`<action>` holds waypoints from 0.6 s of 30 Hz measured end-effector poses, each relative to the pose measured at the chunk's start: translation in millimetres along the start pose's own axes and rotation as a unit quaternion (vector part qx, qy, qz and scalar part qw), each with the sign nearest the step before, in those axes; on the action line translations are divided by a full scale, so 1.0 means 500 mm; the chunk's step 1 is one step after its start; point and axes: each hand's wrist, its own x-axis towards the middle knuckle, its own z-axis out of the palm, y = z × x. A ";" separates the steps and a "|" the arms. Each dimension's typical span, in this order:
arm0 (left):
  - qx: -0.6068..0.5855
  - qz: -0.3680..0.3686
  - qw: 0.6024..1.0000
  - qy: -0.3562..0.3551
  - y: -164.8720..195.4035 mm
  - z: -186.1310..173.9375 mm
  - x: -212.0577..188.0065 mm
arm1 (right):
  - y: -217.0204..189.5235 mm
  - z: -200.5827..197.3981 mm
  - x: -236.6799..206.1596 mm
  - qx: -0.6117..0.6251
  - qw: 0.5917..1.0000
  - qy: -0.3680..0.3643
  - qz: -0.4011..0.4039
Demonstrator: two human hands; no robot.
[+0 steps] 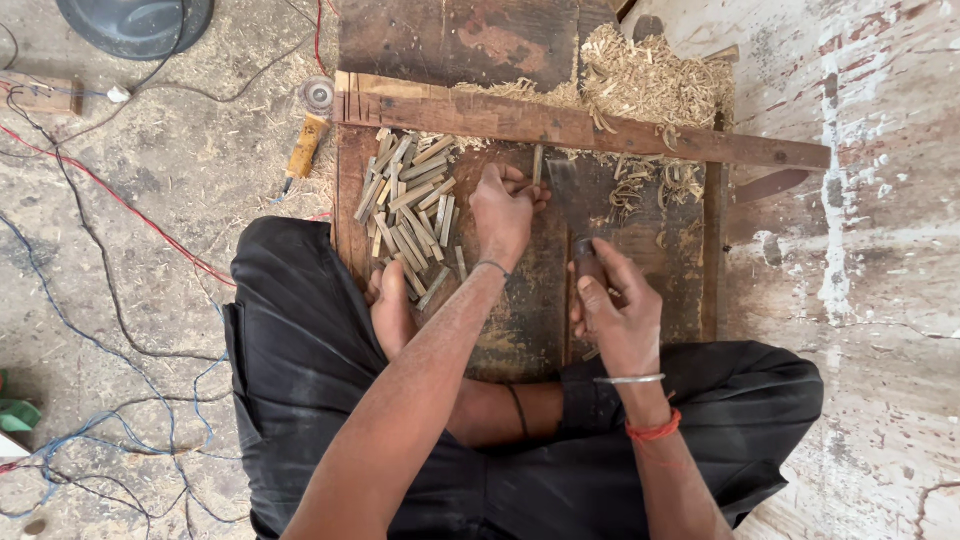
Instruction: The person sits cross-legged on the floor at a low wooden bench and whittles small wooden sticks with a knife, shaving thin curls off each piece. Finished sticks are added to a growing pile of carved pieces on the bench, and the person picks up new uncarved sticks one at a time to shape them.
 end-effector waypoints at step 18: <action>0.243 0.051 0.964 0.090 0.041 0.015 -0.047 | -0.098 0.064 -0.030 -0.103 0.986 0.058 0.114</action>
